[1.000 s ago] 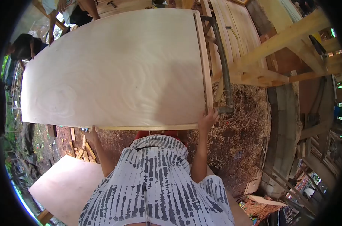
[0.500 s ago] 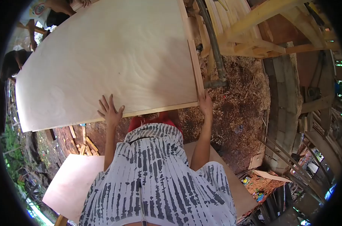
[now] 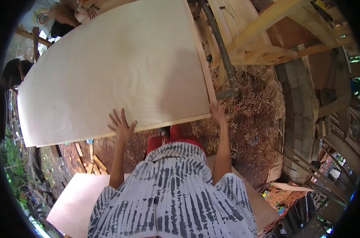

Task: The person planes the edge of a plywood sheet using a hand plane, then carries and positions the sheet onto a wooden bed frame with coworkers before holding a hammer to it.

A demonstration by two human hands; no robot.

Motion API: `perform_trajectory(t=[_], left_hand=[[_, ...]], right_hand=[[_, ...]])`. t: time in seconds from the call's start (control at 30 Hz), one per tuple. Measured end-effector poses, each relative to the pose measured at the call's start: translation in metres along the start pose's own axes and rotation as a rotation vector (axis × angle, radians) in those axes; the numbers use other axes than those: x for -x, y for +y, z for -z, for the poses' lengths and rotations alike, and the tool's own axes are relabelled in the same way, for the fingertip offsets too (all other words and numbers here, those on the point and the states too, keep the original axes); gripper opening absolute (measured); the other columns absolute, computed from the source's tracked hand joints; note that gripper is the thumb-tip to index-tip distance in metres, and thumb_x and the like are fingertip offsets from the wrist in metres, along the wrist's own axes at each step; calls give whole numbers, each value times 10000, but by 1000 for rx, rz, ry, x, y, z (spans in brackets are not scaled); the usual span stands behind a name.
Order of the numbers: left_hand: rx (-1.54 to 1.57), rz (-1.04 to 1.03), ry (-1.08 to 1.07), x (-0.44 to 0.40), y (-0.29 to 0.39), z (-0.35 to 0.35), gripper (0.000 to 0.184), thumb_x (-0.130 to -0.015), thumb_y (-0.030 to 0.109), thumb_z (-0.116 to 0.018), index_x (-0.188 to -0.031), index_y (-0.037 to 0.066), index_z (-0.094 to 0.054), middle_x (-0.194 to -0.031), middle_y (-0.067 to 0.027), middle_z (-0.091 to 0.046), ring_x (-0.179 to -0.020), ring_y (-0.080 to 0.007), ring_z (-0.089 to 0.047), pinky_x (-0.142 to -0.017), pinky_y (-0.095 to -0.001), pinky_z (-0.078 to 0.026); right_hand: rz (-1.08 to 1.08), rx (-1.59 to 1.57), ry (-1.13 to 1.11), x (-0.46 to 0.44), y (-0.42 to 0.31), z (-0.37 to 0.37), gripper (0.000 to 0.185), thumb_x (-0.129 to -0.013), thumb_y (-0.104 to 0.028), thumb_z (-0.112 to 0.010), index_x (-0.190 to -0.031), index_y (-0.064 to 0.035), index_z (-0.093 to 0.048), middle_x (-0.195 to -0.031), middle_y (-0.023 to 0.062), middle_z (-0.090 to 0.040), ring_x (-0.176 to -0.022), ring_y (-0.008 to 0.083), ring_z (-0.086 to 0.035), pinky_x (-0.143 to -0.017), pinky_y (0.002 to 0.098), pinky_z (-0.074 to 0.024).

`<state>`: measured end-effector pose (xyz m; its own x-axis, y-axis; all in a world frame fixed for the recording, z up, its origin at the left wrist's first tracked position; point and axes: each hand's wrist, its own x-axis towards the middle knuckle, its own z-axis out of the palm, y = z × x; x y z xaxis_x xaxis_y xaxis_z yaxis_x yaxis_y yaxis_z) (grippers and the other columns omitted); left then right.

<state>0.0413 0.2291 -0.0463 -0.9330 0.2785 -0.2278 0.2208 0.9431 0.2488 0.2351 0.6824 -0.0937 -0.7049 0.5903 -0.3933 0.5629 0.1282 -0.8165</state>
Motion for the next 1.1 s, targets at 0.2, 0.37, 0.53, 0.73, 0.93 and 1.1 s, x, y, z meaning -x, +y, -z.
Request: perform_trajectory(t=[0.2, 0.37, 0.53, 0.73, 0.93, 1.1], left_hand=[[-41, 35, 69, 9, 2, -6, 902, -918, 590, -604, -1634, 239, -183, -1708, -171, 12, -1560, -428, 59, -1119, -776, 0], [45, 306, 379, 37, 33, -57, 886, -913, 454, -684, -1603, 126, -235, -1653, -232, -167, -1536, -412, -102, -1184, -657, -113], [800, 726, 746, 33, 147, -161, 821, -923, 296, -734, -1530, 12, -259, -1500, -212, -356, -1357, -350, -342, -1113, -528, -333], [1317, 896, 688, 60, 317, -147, 618, -981, 243, -690, -1425, -52, -377, -1419, -190, -457, -1242, -274, -502, -1044, -394, -430], [1149, 1030, 840, 43, 331, -142, 766, -914, 251, -768, -1457, -44, -315, -1355, -199, -430, -1244, -285, -466, -1063, -415, -411], [1150, 1038, 811, 48, 383, -158, 706, -955, 239, -721, -1456, -33, -304, -1367, -165, -420, -1262, -258, -456, -1075, -385, -400]], right_hand=[[3, -115, -194, -29, 12, 16, 507, -999, -362, -657, -1302, 34, -566, -1005, 76, -664, -909, 158, -621, -847, 339, -517], [-73, 180, -347, -42, -18, 36, 744, -916, -431, -737, -1412, 58, -475, -1221, 192, -668, -1086, 277, -665, -934, 406, -528], [129, 272, -541, -75, -6, 62, 741, -913, -457, -727, -1384, 71, -507, -1291, 285, -631, -1151, 379, -653, -991, 442, -500], [100, 197, -736, -105, -20, 148, 630, -967, -406, -673, -1374, 55, -535, -1220, 254, -675, -1119, 353, -669, -955, 414, -517], [156, 323, -693, -198, -76, 213, 511, -993, -313, -652, -1343, 49, -565, -1230, 215, -678, -1128, 298, -664, -972, 391, -515], [275, 456, -452, -260, -116, 232, 483, -1006, -292, -623, -1325, 66, -569, -1244, 203, -667, -1160, 286, -646, -983, 388, -509]])
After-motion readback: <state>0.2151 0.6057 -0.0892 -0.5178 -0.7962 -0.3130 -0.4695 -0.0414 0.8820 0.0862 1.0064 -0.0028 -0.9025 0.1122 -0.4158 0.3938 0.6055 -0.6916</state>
